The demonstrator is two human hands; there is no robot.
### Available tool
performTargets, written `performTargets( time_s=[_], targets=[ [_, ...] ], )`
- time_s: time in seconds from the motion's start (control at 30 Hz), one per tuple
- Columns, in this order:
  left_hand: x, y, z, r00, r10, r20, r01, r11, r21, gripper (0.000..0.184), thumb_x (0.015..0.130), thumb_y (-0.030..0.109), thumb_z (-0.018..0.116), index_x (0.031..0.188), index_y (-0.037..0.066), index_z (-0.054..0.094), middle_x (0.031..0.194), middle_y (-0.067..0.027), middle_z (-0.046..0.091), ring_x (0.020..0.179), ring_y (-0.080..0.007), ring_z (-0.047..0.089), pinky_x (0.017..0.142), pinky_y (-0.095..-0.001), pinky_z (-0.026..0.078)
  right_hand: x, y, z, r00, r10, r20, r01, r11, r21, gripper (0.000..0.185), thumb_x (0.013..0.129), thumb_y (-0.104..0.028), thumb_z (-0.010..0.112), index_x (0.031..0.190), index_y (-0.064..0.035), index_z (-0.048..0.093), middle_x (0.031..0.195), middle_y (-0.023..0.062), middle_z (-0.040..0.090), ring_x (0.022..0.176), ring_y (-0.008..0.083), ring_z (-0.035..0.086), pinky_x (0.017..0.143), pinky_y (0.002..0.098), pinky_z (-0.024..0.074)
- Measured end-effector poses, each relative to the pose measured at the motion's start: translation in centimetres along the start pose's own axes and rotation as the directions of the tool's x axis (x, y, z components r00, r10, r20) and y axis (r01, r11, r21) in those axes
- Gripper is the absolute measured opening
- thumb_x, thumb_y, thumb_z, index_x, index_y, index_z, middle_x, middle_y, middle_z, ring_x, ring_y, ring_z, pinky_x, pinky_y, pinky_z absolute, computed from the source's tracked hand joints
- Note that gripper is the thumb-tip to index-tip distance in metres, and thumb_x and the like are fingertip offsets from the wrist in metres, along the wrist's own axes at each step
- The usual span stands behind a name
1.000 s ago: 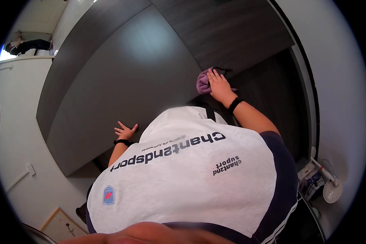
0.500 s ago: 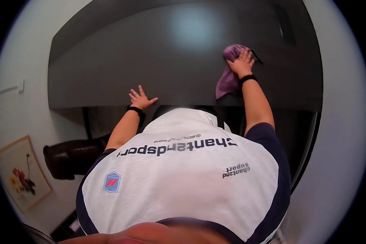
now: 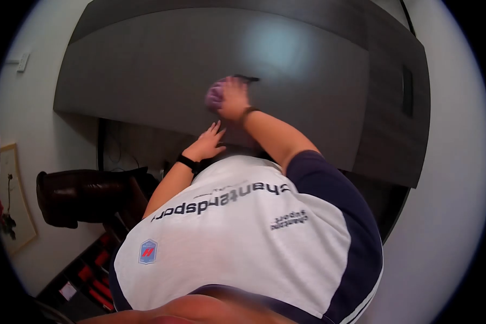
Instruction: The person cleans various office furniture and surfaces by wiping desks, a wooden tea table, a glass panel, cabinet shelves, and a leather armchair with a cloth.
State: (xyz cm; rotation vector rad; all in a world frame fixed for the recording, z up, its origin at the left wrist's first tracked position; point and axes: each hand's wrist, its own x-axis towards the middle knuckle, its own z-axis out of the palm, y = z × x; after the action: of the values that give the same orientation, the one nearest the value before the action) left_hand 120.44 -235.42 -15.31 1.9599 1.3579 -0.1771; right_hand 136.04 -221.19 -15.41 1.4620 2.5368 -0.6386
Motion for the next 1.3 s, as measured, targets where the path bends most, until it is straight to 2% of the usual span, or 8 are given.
performTargets(
  time_s=[0.1, 0.23, 0.53, 0.73, 1.07, 1.2, 1.27, 1.3],
  targets=[
    [-1.7, -2.8, -4.0, 0.999, -0.013, 0.035, 0.015, 0.998, -0.062, 0.064, 0.091, 0.032, 0.063, 0.148, 0.01, 0.041, 0.152, -0.0174, 0.04, 0.142, -0.0314, 0.036, 0.113, -0.0529, 0.031, 3.8, -6.1, 2.2, 0.973, 0.076, -0.22, -0.109, 0.984, -0.141, 0.064, 0.08, -0.033, 0.068, 0.135, -0.004, 0.052, 0.141, 0.0212, 0.047, 0.132, 0.0378, 0.043, 0.102, 0.0522, 0.0384],
    [-1.6, -8.0, -6.0, 0.985, -0.161, -0.058, 0.168, 0.975, 0.142, 0.078, 0.088, 0.039, 0.067, 0.152, 0.009, 0.033, 0.158, -0.0211, 0.028, 0.145, -0.0416, 0.026, 0.114, -0.0572, 0.027, 3.1, -3.6, 1.8, 0.994, 0.095, -0.05, -0.104, 0.963, -0.25, 0.078, 0.09, -0.039, 0.056, 0.15, 0.0045, 0.031, 0.16, 0.0228, 0.022, 0.149, 0.0379, 0.02, 0.114, 0.0558, 0.0262],
    [6.1, -5.8, -10.6, 0.812, -0.572, 0.119, 0.552, 0.818, 0.163, 0.136, 0.068, 0.071, 0.075, 0.157, 0.023, -0.016, 0.152, -0.0435, -0.015, 0.137, -0.0686, -0.008, 0.112, -0.0688, 0.012, -7.8, 6.0, 0.4, 0.915, 0.4, -0.058, -0.403, 0.912, -0.07, 0.072, 0.092, -0.031, 0.055, 0.152, -0.0015, 0.03, 0.162, 0.0156, 0.022, 0.15, 0.0301, 0.021, 0.115, 0.0518, 0.0293],
    [7.7, -6.1, -9.1, 0.779, -0.614, 0.129, 0.595, 0.788, 0.161, 0.146, 0.065, 0.072, 0.077, 0.15, 0.021, -0.03, 0.144, -0.0455, -0.03, 0.135, -0.0679, -0.016, 0.11, -0.0716, 0.008, -3.7, 9.4, -0.3, 0.896, 0.432, -0.101, -0.441, 0.891, -0.103, 0.088, 0.081, -0.033, 0.067, 0.153, -0.0017, 0.028, 0.163, 0.0144, 0.021, 0.149, 0.0286, 0.024, 0.114, 0.0455, 0.0317],
    [7.6, -5.4, -9.4, 0.745, -0.649, 0.153, 0.626, 0.76, 0.177, 0.146, 0.062, 0.075, 0.077, 0.153, 0.023, -0.025, 0.148, -0.0436, -0.025, 0.137, -0.0662, -0.017, 0.112, -0.0693, 0.005, 9.6, 18.6, -6.7, 0.875, 0.483, -0.02, -0.483, 0.873, -0.066, 0.079, 0.09, -0.037, 0.053, 0.157, -0.0087, 0.021, 0.165, 0.0068, 0.015, 0.152, 0.0248, 0.018, 0.115, 0.0498, 0.0282],
    [7.5, -5.8, -8.9, 0.746, -0.654, 0.13, 0.631, 0.755, 0.181, 0.146, 0.062, 0.075, 0.077, 0.153, 0.024, -0.025, 0.149, -0.043, -0.024, 0.138, -0.0655, -0.016, 0.112, -0.069, 0.006, 7.1, 16.2, -6.9, 0.909, 0.413, -0.057, -0.417, 0.902, -0.107, 0.072, 0.091, -0.032, 0.054, 0.153, -0.0042, 0.03, 0.163, 0.0095, 0.023, 0.148, 0.0266, 0.026, 0.114, 0.0468, 0.0322],
    [7.6, -5.4, -9.3, 0.746, -0.653, 0.132, 0.627, 0.755, 0.193, 0.146, 0.062, 0.074, 0.077, 0.153, 0.024, -0.025, 0.15, -0.0428, -0.023, 0.138, -0.0653, -0.015, 0.113, -0.0686, 0.007, 1.3, 9.9, -10.0, 0.955, 0.287, 0.076, -0.243, 0.902, -0.356, 0.068, 0.086, -0.026, 0.058, 0.148, -0.0038, 0.041, 0.159, 0.0144, 0.03, 0.143, 0.0297, 0.035, 0.11, 0.0451, 0.0375],
    [7.6, -5.2, -9.3, 0.746, -0.653, 0.132, 0.625, 0.754, 0.201, 0.146, 0.063, 0.074, 0.077, 0.152, 0.024, -0.027, 0.149, -0.0431, -0.024, 0.138, -0.0653, -0.014, 0.112, -0.0688, 0.007, -0.8, 9.0, -7.1, 0.973, 0.231, -0.008, -0.23, 0.962, -0.147, 0.067, 0.085, -0.024, 0.059, 0.146, -0.0028, 0.043, 0.158, 0.0169, 0.031, 0.142, 0.031, 0.037, 0.108, 0.0444, 0.0393]
  ],
)
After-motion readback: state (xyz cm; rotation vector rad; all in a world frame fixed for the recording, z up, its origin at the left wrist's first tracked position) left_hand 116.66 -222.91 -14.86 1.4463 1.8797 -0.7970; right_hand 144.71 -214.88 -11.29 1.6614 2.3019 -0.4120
